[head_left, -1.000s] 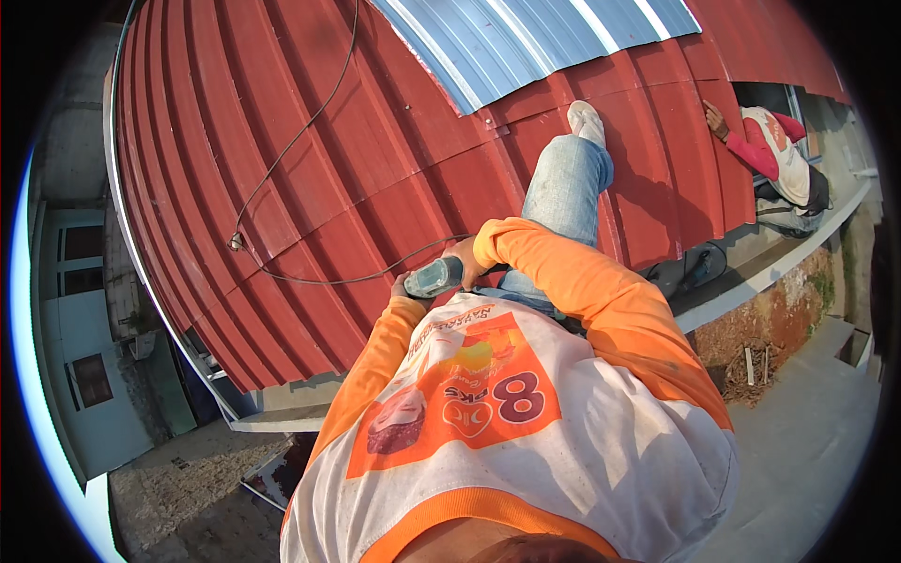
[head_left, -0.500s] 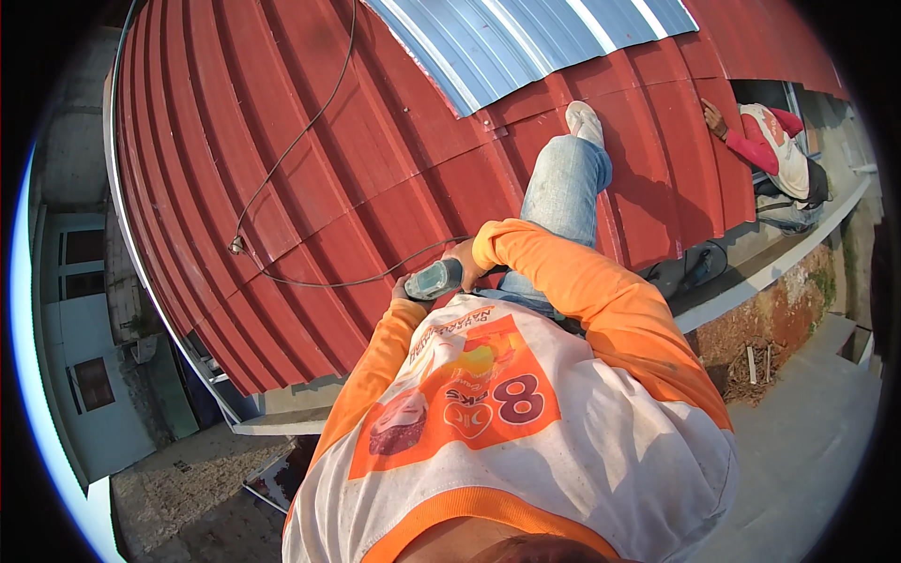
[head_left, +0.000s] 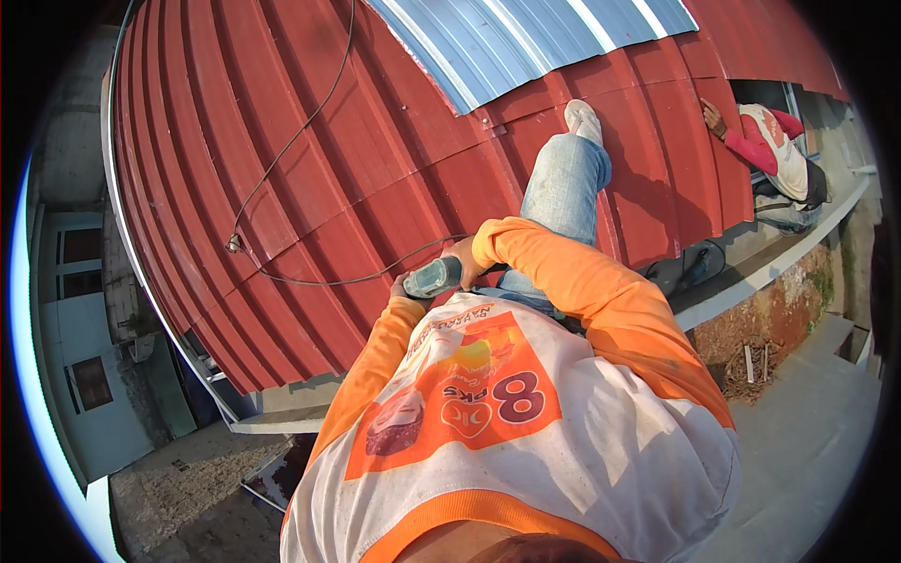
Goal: Install and secure metal roofing sheets using a power drill and screws.
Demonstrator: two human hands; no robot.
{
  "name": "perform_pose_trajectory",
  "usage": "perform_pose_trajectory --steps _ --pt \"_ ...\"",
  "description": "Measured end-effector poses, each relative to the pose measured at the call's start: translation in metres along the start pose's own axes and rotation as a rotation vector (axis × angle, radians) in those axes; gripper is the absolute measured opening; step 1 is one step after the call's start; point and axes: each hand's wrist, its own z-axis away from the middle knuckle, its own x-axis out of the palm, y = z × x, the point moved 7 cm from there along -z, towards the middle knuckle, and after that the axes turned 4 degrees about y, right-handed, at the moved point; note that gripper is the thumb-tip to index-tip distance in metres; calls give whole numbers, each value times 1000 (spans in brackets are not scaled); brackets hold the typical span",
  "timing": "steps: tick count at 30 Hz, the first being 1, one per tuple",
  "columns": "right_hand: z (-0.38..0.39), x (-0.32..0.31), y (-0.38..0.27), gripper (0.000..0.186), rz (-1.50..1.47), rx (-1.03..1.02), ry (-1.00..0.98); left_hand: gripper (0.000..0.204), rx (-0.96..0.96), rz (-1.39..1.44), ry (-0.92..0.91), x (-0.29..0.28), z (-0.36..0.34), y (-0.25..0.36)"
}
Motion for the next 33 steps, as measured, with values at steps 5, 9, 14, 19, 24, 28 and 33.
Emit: perform_pose_trajectory --steps 5,9,14,19,24,28,33 --pt "0 0 11 78 -30 20 -7 16 -16 -47 28 21 18 -5" --pt "1 -2 3 80 6 16 -7 17 -13 112 63 18 18 -4" --pt "0 -3 4 60 -29 -27 79 18 -16 117 44 19 18 -3" --pt "-3 -1 8 62 -29 -33 91 23 -6 124 41 27 29 -7" --pt "-6 0 8 64 -4 -56 76 25 -5 122 50 30 34 -8" --pt "-7 0 4 63 -10 -48 47 25 -5 128 40 23 29 -5" --pt "8 -3 5 73 -81 70 -43 24 -15 101 38 25 18 -7"
